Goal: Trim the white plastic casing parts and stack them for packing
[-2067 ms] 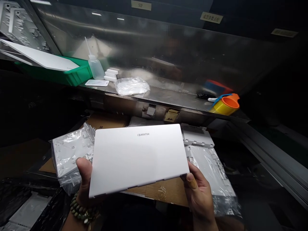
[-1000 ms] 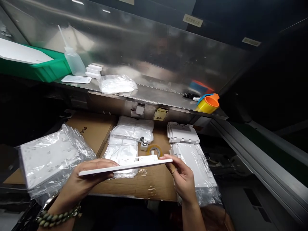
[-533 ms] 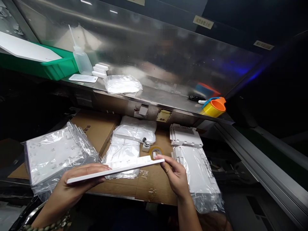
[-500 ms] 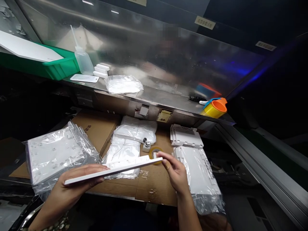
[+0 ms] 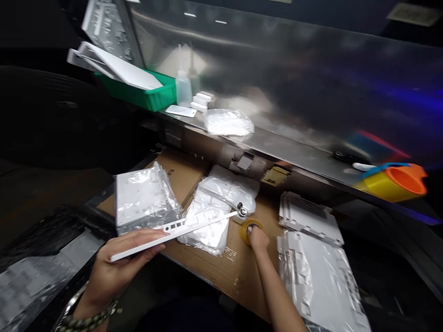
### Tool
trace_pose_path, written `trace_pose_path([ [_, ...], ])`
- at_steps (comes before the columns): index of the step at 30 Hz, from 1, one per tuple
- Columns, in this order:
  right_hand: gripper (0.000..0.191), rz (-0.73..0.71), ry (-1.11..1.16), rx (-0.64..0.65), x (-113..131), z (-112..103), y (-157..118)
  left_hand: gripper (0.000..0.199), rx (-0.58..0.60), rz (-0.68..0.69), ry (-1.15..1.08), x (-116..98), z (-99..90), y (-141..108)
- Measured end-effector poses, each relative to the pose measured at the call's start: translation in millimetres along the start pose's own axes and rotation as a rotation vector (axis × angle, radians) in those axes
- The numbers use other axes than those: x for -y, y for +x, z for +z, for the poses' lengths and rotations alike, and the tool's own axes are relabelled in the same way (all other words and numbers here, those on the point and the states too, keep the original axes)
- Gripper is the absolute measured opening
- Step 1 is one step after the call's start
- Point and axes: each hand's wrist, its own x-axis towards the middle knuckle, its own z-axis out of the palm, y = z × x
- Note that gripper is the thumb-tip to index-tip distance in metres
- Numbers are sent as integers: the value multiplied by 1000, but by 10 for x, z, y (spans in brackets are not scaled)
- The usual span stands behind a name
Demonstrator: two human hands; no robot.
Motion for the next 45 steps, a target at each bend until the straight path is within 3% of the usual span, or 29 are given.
trace_pose_path([
  [4,25,103,27,46,-65,-67,28,22,5,-26,-54,-73,-11,37],
  [7,33,95,130,-33,-97,-189,-17,22,1,-45,-109,-110,18,76],
  [13,55,-111,531,-307,145,-681,-494,22,-1,-37,-145,-139,103,151],
  [16,47,-286,755,-499,404,-994,-782,20,21,-14,-144,-151,134,177],
  [19,39,-383,786,-590,549,-1146,-854,19,31,-3,-147,-160,159,190],
  [21,42,-387,734,-566,556,-1105,-733,19,35,10,-139,-155,171,186],
  [24,46,-310,485,-409,519,-893,-375,21,42,14,-115,-119,176,152],
  [30,21,-208,156,-188,516,-529,217,29,-35,4,-14,-33,182,23],
  [38,24,-224,-29,-90,556,-481,238,29,-132,-72,-2,-95,217,-79],
  [42,23,-214,-16,-84,589,-473,241,30,-158,-57,21,-131,225,-76],
  [45,21,-210,52,-119,641,-602,190,33,-170,-25,49,-162,244,-63],
])
